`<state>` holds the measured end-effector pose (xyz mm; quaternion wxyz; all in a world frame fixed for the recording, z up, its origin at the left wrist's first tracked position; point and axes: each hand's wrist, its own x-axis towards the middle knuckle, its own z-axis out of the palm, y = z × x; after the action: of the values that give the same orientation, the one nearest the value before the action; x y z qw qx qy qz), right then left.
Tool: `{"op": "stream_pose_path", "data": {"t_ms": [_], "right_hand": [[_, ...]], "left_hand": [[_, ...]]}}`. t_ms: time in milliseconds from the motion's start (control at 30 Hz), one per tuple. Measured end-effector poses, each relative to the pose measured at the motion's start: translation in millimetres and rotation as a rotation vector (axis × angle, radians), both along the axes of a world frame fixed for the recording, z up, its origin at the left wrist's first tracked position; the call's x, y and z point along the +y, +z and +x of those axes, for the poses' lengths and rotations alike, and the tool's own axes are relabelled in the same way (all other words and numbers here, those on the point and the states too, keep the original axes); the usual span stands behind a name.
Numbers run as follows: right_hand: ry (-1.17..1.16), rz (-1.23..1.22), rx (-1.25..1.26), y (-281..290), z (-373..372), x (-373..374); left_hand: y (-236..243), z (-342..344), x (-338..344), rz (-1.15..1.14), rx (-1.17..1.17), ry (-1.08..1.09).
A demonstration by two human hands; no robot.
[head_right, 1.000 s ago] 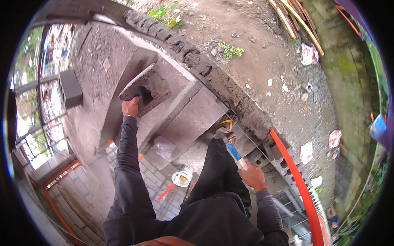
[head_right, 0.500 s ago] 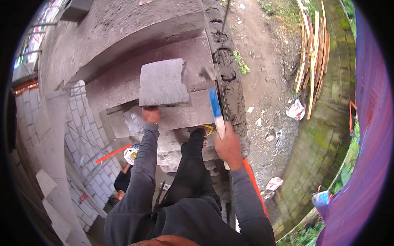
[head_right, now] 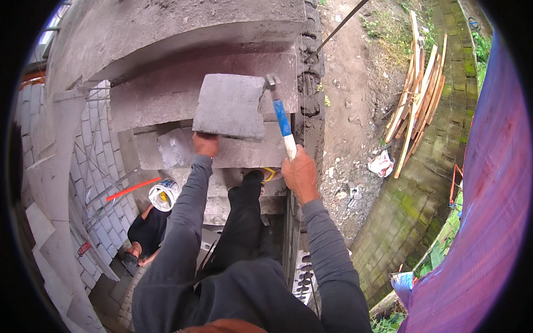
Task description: The person lays hollow concrete blocks onto a mortar bed along a curved wall, using a hammer to tap each block into position. The person repeatedly picks up blocks, places them, and adjusts alignment while working on a partially built wall.
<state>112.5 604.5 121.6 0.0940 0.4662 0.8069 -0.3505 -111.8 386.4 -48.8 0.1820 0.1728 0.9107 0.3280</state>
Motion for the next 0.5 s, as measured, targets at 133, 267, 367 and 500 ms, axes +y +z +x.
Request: {"op": "stream_pose_path", "data": {"t_ms": [133, 267, 367, 500], "right_hand": [[-0.196, -0.084, 0.26, 42, -32, -7], [-0.252, -0.092, 0.419, 55, -43, 3], [-0.122, -0.08, 0.131, 0, -8, 8], [-0.15, -0.171, -0.042, -21, 32, -10]], "left_hand": [[-29, -14, -34, 0.324, -0.144, 0.15], [-12, -11, -14, -0.095, 0.106, -0.124], [2, -1, -6, -0.01, -0.031, -0.041], [-5, -19, -18, 0.009, 0.126, -0.088]]}}
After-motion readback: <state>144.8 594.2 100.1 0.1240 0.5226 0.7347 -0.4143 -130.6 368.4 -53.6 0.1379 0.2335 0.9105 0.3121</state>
